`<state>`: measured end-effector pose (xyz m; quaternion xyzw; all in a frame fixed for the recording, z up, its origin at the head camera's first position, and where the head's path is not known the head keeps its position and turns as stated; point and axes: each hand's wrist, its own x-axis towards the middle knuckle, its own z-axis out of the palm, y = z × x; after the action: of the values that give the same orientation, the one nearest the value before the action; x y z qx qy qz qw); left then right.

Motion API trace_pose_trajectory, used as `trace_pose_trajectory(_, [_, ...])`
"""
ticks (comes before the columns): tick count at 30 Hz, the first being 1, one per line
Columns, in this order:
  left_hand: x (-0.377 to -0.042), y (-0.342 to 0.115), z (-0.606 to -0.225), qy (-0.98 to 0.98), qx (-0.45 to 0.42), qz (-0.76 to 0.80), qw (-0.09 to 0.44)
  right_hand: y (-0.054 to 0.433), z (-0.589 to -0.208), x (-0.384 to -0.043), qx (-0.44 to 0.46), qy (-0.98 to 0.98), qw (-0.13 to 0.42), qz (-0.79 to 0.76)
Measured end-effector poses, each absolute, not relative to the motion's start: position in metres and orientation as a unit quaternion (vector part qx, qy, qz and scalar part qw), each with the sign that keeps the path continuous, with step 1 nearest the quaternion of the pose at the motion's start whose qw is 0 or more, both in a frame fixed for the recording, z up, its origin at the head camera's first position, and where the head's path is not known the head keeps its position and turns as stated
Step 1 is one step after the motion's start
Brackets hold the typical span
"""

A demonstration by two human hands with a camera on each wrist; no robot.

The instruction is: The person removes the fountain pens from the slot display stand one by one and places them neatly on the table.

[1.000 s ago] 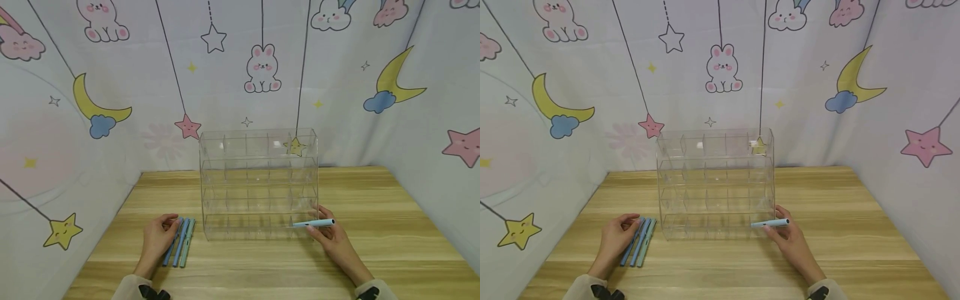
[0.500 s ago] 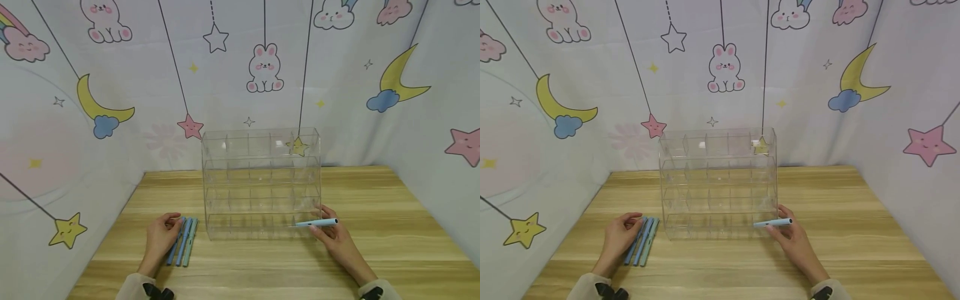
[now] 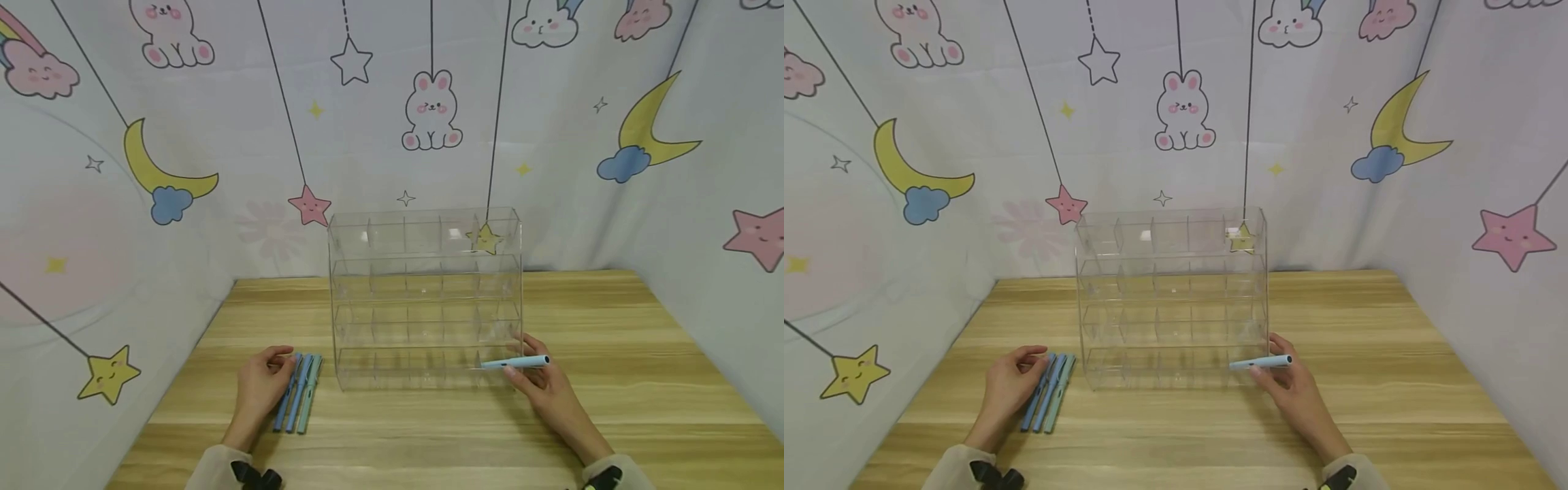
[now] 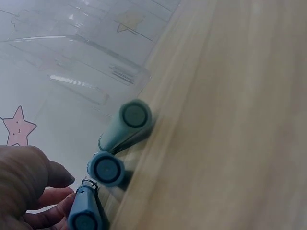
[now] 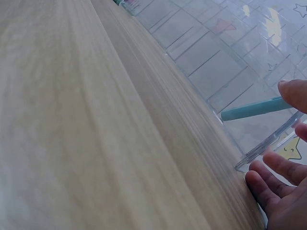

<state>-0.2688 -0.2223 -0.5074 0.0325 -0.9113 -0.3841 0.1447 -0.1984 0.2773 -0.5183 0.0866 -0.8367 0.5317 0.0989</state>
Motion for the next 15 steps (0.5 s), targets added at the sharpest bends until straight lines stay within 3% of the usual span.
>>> trace_pose_trajectory(15, [-0.261,-0.209,-0.499,-0.865,0.011,-0.466,0.187,0.278,-0.518,-0.198,0.092,-0.83,0.105,0.54])
